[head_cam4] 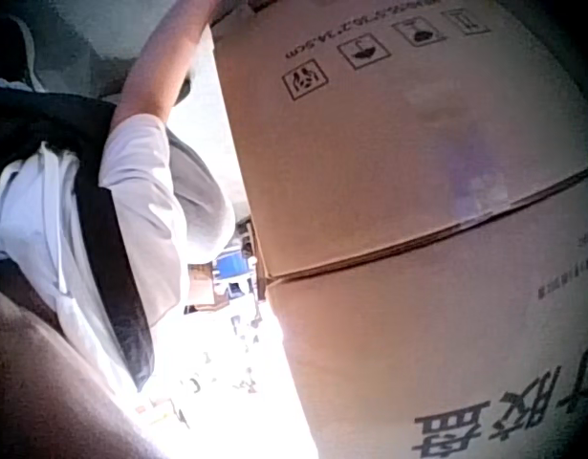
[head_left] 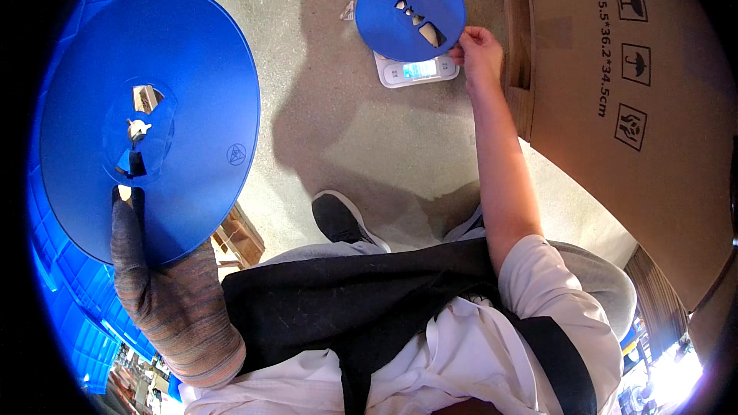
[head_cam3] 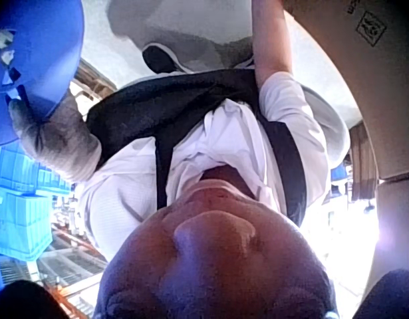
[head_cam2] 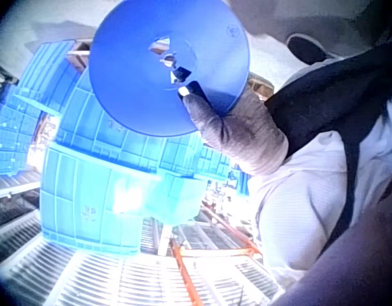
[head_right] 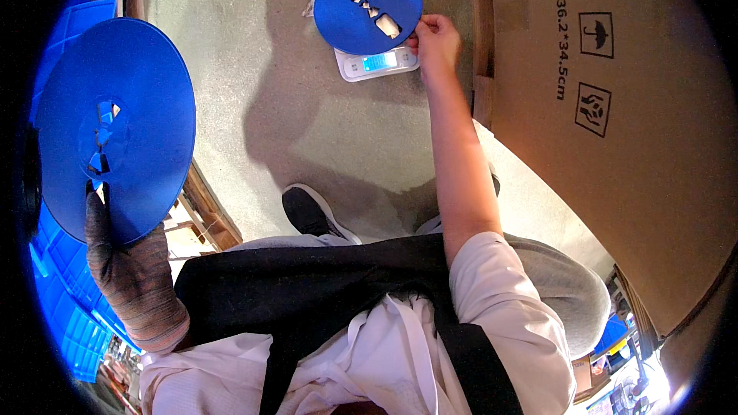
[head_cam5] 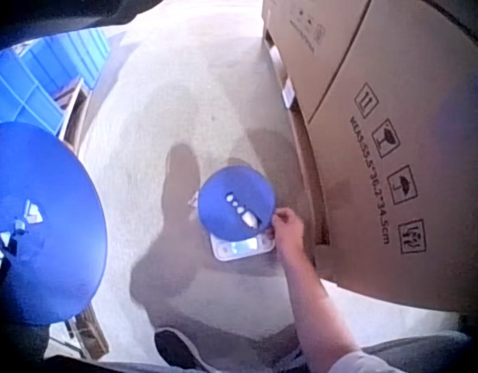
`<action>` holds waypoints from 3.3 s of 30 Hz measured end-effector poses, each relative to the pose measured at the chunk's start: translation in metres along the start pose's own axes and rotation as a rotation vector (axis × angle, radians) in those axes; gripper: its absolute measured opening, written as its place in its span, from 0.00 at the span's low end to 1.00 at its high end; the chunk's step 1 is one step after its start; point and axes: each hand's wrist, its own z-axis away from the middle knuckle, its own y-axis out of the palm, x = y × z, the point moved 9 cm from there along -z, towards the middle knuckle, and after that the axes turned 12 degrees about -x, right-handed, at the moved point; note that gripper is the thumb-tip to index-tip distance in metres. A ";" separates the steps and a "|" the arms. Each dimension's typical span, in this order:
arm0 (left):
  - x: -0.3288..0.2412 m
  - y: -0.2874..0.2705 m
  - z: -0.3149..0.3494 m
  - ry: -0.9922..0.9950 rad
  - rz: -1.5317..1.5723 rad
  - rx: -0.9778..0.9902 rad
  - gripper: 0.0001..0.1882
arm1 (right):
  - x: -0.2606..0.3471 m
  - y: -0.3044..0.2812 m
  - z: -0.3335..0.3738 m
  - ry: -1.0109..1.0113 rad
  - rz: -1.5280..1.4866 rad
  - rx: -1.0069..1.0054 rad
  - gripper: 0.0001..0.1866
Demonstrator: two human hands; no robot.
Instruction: The person picks up blue plastic reels from a conveyor belt, weighs them on a digital scale, and records the weight on a paper form. They then stack the reels and place them into a cardboard box.
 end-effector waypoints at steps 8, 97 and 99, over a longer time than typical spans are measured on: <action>0.003 -0.001 -0.001 -0.018 -0.005 -0.018 0.24 | -0.001 -0.040 -0.001 -0.091 -0.053 -0.210 0.04; 0.300 0.183 -0.092 -0.412 -0.368 0.520 0.25 | -0.089 0.103 0.253 0.321 -0.111 0.777 0.05; 0.301 0.184 -0.101 -0.283 -0.509 0.490 0.28 | -0.091 0.104 0.253 0.322 -0.109 0.774 0.05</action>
